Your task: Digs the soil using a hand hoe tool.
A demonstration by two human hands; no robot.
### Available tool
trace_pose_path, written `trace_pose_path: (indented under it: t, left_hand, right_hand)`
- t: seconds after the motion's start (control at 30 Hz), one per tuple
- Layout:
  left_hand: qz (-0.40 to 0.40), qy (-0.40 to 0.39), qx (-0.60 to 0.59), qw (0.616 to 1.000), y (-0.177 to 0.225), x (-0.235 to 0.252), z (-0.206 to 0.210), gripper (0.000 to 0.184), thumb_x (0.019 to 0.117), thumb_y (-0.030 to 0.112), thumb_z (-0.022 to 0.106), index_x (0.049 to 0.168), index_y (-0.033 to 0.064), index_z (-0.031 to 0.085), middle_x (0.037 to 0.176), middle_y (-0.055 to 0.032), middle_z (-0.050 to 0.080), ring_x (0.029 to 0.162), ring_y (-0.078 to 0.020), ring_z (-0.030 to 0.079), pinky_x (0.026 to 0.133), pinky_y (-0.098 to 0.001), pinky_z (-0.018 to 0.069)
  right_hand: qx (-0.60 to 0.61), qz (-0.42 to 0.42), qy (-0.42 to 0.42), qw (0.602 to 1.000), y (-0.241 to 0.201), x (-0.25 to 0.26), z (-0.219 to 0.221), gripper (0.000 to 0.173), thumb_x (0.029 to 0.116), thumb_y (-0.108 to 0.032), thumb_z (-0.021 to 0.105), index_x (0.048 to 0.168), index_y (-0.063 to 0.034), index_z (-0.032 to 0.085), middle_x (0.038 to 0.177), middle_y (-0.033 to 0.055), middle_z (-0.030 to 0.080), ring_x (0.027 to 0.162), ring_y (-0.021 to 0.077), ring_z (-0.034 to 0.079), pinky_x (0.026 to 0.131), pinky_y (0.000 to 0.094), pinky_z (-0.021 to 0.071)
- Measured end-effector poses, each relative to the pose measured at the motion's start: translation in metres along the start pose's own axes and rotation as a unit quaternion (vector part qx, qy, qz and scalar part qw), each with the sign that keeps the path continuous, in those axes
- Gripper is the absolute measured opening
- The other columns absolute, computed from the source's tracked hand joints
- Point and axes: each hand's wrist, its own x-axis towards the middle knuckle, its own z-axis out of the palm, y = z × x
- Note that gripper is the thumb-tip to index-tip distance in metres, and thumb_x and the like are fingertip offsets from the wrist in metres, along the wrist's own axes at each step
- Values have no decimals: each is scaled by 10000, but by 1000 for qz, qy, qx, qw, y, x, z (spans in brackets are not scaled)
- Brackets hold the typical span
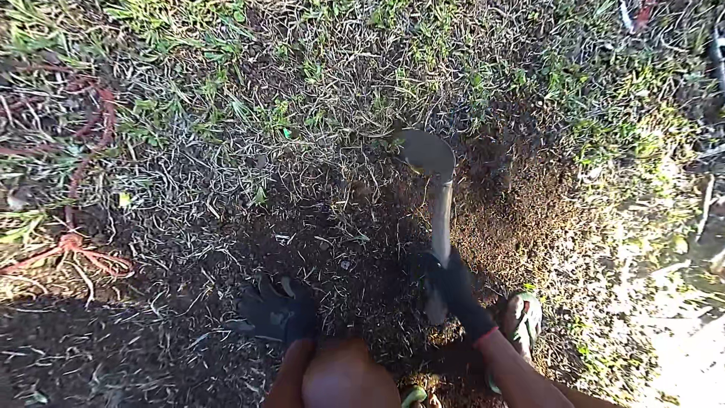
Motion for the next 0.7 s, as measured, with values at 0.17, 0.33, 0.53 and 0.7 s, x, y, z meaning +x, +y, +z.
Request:
trace_pose_path:
  t: [0.17,0.33,0.53,0.7]
  left_hand:
    - [-5,-11,5,1000,3,-1,-5,683,1020,598,289,1546,192,448,1592,-172,429,1521,-375,320,1211,-693,90]
    - [0,9,7,1000,1,-1,0,693,1015,616,265,1533,204,472,1585,-160,444,1516,-368,334,1210,-692,97]
    - [-2,8,0,1000,4,-2,-4,682,1017,611,279,1529,208,479,1591,-163,436,1515,-382,331,1211,-692,90]
    - [-10,10,-8,1000,7,-3,-8,658,1016,595,315,1525,215,488,1573,-183,454,1500,-412,346,1205,-695,106]
  right_hand:
    - [284,-73,84,952,-32,42,-7,262,1086,-256,484,1201,-20,482,649,22,554,512,130,575,517,315,562]
    - [262,-45,-23,964,-15,35,59,303,1074,-243,494,1202,32,496,673,52,567,537,151,579,539,338,561]
    - [-8,21,-98,995,11,-24,23,530,992,-399,646,1328,-26,478,701,61,639,524,178,643,515,366,597]
    - [248,-78,52,964,-37,14,26,330,1075,-240,508,1263,25,445,664,41,592,523,146,613,519,325,587]
